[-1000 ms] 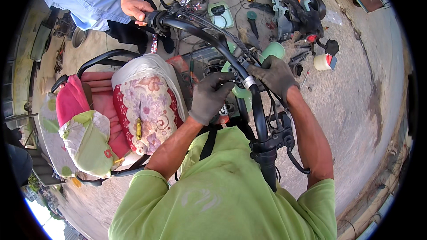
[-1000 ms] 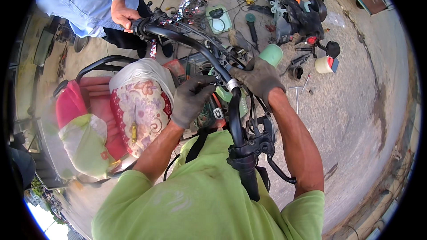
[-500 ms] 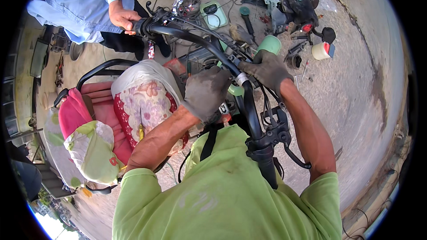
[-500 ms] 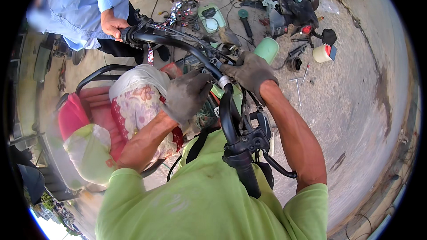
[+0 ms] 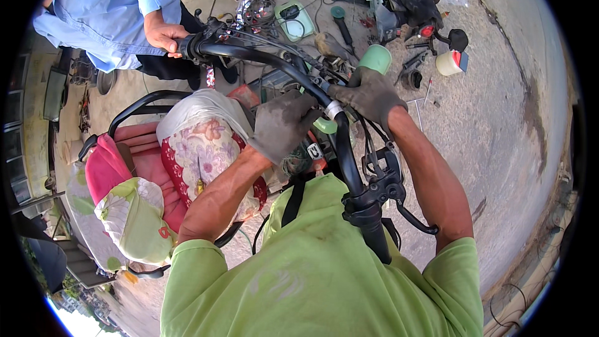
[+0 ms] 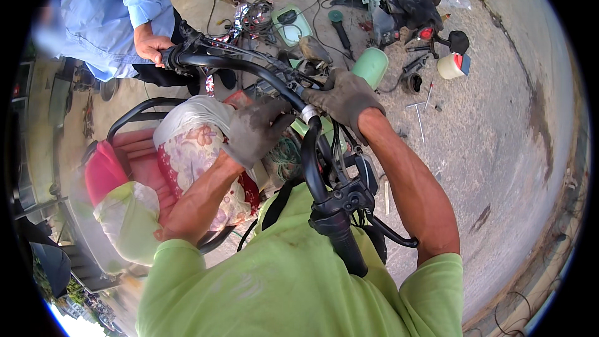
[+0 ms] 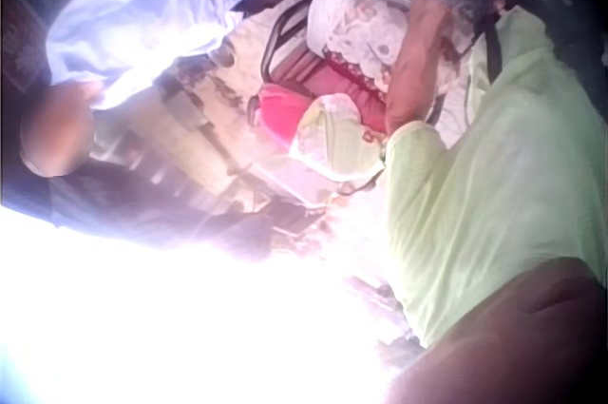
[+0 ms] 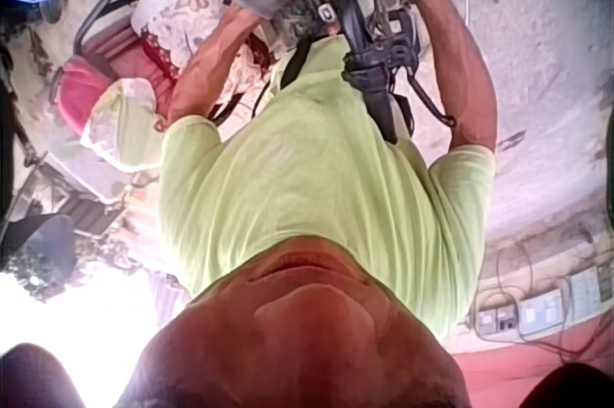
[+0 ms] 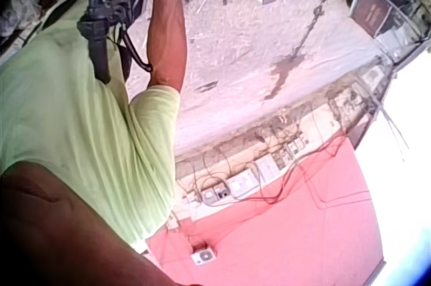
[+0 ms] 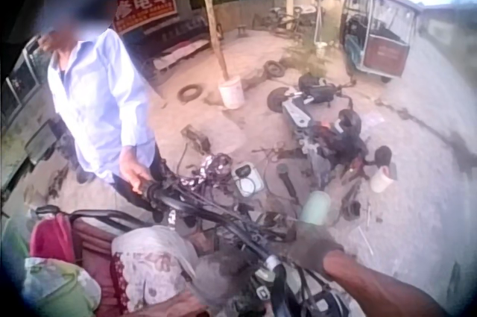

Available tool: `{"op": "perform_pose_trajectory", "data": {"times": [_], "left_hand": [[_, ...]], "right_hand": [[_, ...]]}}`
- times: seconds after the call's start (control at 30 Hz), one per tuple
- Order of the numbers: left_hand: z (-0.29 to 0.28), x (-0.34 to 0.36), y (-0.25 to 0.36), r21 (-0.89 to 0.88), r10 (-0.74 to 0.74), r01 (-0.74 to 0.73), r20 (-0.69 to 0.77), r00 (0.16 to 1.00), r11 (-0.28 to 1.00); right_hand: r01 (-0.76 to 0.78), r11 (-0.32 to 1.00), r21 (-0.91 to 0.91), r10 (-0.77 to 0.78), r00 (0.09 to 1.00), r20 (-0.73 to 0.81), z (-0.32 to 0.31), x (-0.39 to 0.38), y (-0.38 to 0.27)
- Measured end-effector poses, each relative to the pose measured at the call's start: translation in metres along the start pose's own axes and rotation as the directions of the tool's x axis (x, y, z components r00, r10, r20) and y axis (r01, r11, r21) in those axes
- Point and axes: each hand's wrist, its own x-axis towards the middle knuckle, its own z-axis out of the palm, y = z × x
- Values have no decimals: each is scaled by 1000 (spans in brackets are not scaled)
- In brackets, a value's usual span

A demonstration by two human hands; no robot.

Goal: The person uses an angle grinder to cut a metal part of a green scooter. After cutting, the person removes gloves and adjusts the scooter's handlebars and throttle while another person holds the scooter steady.

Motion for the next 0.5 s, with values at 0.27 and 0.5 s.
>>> {"op": "perform_pose_trajectory", "data": {"times": [0.27, 0.5], "left_hand": [[8, -7, -2, 5, 91, -91, -60, 994, 996], [6, -7, -8, -29, 152, -153, -47, 987, 988]], "right_hand": [[19, 1000, -8, -19, 1000, -12, -1, -3, -3], [43, 993, 108, -42, 999, -13, -1, -3, 0]]}}
